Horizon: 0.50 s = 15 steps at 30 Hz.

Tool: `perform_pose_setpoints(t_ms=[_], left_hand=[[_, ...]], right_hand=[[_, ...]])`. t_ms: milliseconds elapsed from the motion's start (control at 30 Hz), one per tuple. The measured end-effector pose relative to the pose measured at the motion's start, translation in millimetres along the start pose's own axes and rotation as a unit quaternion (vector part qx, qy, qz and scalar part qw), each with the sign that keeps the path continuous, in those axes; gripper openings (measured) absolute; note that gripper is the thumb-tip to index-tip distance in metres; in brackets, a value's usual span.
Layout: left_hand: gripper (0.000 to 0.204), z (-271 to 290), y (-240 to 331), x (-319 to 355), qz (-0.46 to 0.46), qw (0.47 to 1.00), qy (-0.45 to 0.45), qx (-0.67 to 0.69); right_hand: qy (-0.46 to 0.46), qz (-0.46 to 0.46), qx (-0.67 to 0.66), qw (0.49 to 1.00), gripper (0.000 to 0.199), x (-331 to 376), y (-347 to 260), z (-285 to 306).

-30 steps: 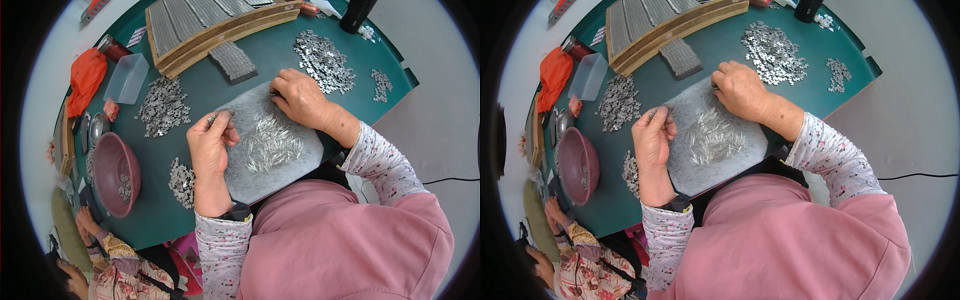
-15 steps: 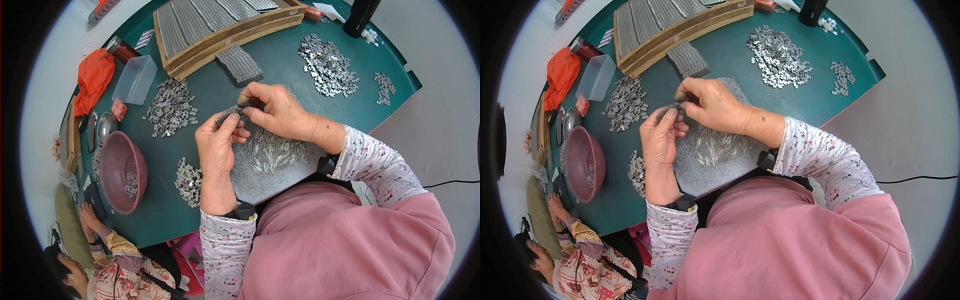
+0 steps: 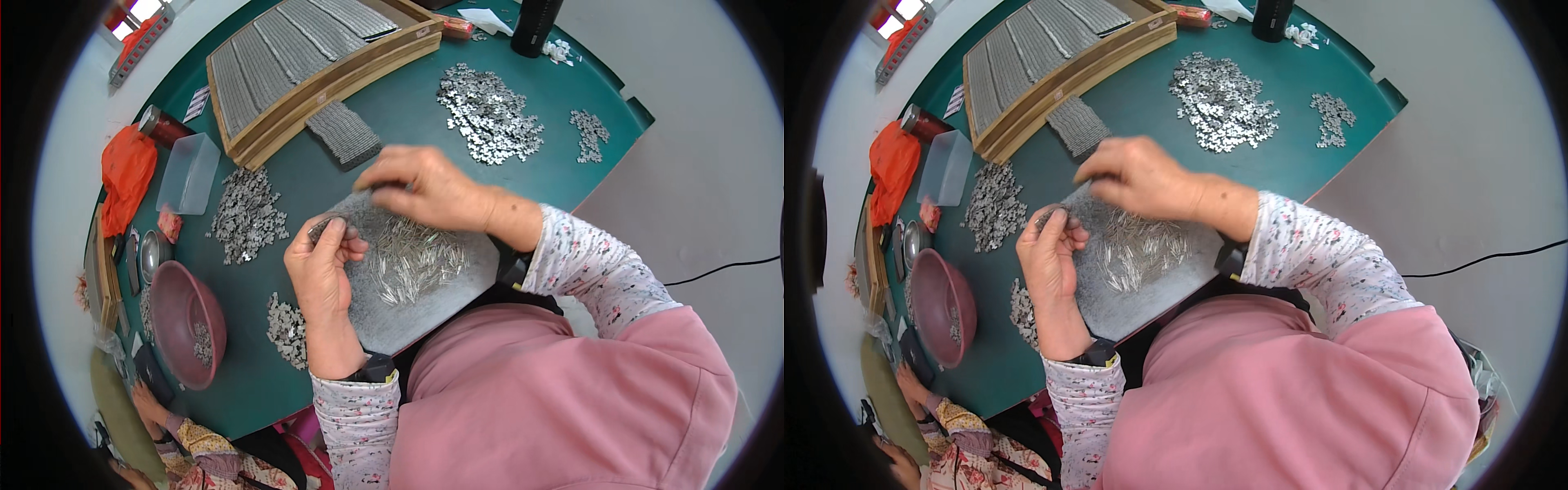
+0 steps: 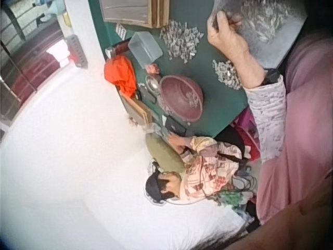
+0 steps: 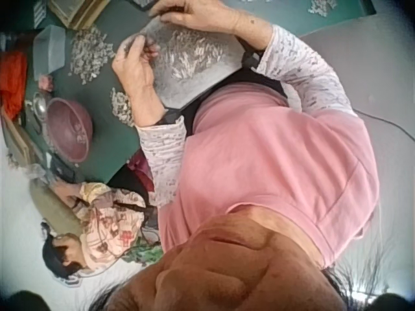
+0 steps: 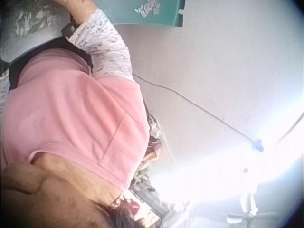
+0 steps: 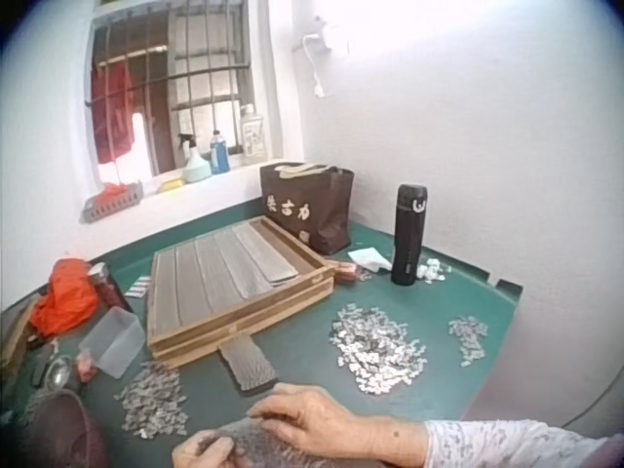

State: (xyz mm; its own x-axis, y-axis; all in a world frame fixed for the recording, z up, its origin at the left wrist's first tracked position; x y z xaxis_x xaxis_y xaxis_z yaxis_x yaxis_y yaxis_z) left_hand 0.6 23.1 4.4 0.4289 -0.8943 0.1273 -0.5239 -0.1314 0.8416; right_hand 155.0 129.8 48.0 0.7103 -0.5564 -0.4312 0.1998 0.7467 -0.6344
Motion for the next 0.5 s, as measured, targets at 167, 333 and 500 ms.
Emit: perform_pose_setpoints(t_ms=[167, 333, 500], left_hand=[[0.009, -1, 2, -1, 0.02, 0.999, 0.002, 0.032], [0.009, 3, 2, -1, 0.025, 0.999, 0.011, 0.044], [0.012, 4, -1, -6, 0.02, 0.998, 0.009, 0.053]], right_hand=[[0.049, -0.065, 0.36, 0.93, 0.016, 10, 62, 61], [0.0, -0.06, 0.487, 0.872, 0.015, 13, 82, 60], [0.027, -0.022, 0.477, 0.878, 0.011, 9, 82, 59]])
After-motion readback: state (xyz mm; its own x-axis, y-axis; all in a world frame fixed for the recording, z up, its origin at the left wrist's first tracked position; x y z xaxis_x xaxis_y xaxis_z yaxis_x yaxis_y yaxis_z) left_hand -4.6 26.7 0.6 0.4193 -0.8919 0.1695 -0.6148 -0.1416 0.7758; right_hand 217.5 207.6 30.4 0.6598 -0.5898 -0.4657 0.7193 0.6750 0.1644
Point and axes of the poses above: each hand's wrist, its own x-axis away from the middle knuckle, its own z-axis out of the back of the hand, y = z × x, the point moved 4 cm from there along -x, towards the middle knuckle, and after that the axes turned 10 degrees about x, right-handed, at the moved point
